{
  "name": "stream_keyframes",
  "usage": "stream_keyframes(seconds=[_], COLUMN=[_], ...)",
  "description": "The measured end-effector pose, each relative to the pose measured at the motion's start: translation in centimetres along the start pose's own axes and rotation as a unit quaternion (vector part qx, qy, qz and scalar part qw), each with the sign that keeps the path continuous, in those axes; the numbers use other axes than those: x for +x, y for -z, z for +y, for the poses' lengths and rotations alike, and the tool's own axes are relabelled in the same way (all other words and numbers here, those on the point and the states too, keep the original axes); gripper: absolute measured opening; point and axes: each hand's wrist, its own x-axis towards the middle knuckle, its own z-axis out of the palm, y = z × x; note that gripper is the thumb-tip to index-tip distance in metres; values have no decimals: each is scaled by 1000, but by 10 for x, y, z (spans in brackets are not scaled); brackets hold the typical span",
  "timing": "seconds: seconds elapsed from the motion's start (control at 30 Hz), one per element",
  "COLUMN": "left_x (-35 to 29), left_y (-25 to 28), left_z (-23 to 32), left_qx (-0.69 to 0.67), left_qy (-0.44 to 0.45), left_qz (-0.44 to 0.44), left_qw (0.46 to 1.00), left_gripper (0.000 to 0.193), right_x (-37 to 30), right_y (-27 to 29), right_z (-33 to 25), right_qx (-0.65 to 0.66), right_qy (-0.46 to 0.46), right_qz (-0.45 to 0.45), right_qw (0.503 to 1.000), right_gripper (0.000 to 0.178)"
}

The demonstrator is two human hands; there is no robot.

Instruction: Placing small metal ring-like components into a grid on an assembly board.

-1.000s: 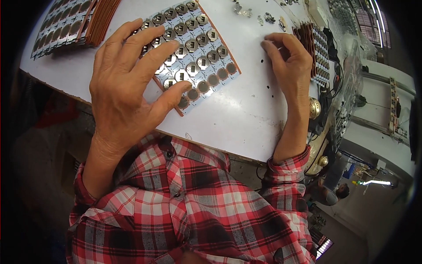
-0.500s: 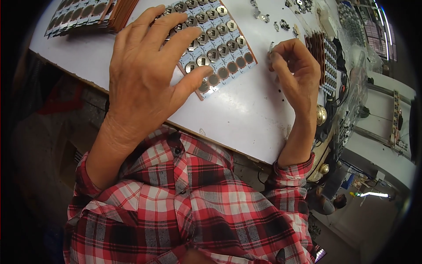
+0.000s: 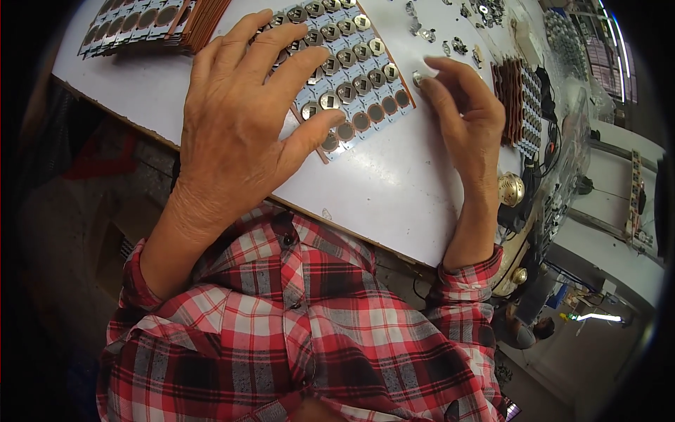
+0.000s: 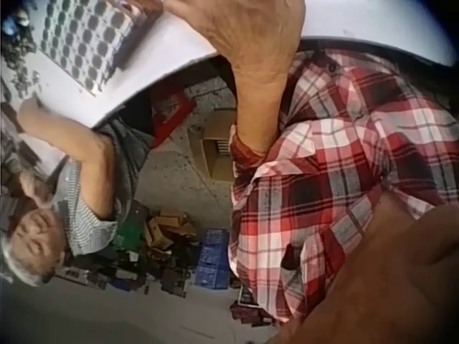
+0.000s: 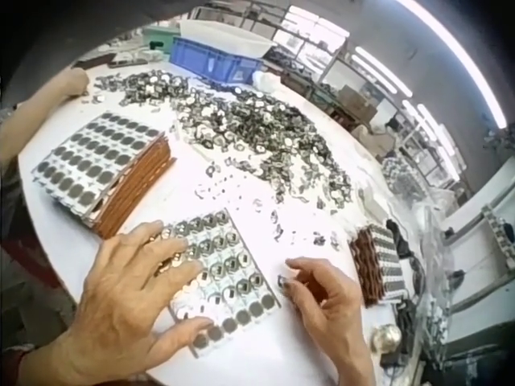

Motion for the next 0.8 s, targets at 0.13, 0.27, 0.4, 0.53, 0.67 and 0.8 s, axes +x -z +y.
stream_keyframes(seconds=[0.13,0.27,0.4,0.53,0.67,0.8], left_x=[-1,-1,-2,-5,-7,-7], left_y=[-1,-2,-3,-7,-14,-6], left_z=[-1,-1,-1,-3,-8,-11], left_qx=[-1,-2,-9,-15,-25,-39], left_qy=[-3,-8,-6,-4,-4,2], left_qz=[3,10,11,13,16,9], left_qw=[1000,1000,1000,1000,1000,999], left_gripper=[53,53,52,52,52,52], right_x=[5,1,1,4,2,1], right_y=[1,5,16,19,22,24], right_z=[-9,-7,0,-3,-4,-2], right_qx=[-145,-158,-35,-5,-9,5], right_qy=[56,25,-102,-130,-162,-120], right_qz=[-70,-63,-45,-42,-45,-74], right_qw=[985,985,993,991,986,990], right_gripper=[14,8,11,19,18,17])
